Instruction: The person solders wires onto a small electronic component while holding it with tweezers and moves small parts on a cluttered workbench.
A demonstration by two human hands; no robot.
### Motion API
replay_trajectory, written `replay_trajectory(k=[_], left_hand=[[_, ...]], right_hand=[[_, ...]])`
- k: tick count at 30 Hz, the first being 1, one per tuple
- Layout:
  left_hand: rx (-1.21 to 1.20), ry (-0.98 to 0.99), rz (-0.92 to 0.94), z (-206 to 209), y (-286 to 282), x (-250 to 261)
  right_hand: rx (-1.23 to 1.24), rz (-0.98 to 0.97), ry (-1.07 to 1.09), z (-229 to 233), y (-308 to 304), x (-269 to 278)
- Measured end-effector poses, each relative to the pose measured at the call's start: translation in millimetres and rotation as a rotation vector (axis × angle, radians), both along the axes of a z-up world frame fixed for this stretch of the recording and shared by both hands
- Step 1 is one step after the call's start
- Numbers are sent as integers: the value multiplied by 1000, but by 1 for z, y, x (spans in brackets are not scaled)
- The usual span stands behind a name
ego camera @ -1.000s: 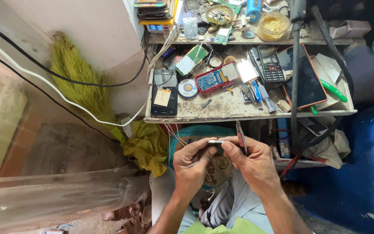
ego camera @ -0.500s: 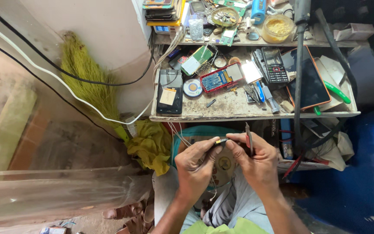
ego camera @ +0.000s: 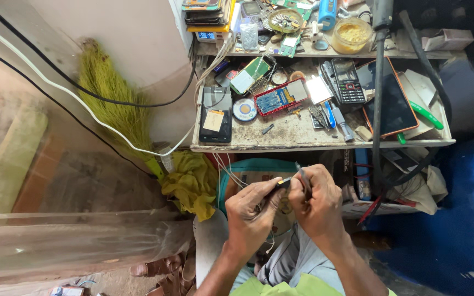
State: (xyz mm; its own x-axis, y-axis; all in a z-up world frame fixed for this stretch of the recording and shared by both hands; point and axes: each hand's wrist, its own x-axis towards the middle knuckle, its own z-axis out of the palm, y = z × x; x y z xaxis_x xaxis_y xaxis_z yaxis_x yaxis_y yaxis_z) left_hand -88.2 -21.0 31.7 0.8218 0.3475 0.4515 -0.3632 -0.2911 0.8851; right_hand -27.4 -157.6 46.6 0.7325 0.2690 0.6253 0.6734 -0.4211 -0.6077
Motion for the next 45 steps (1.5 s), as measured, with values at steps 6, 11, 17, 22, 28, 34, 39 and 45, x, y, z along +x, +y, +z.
replay_trajectory(k=[6,11,17,22,28,34,39,45], left_hand=[[-442,90,-85,-20,1,2],[-820,138,-284,-22,10,4],[-771,137,-274,-29,14,1],[-719,108,-271,-31,19,0],[-643,109,-259,-32,20,3],[-561,31,-262,-24,21,3],[-116,-152,-137,-11,26,1],[241,-298,21,-1,29,3]], right_hand=[[167,-29,356,-16,-11,5],[-97,-197,340,-20,-20,39],[-511,-160,59,5,-15,91],[-782,-175,-54,15,-3,116],[-622,-49,-223,7,12,118],[-638,144,-206,1,37,125],[-660,98,-65,-8,40,126],[-625,76,-117,-17,38,126]])
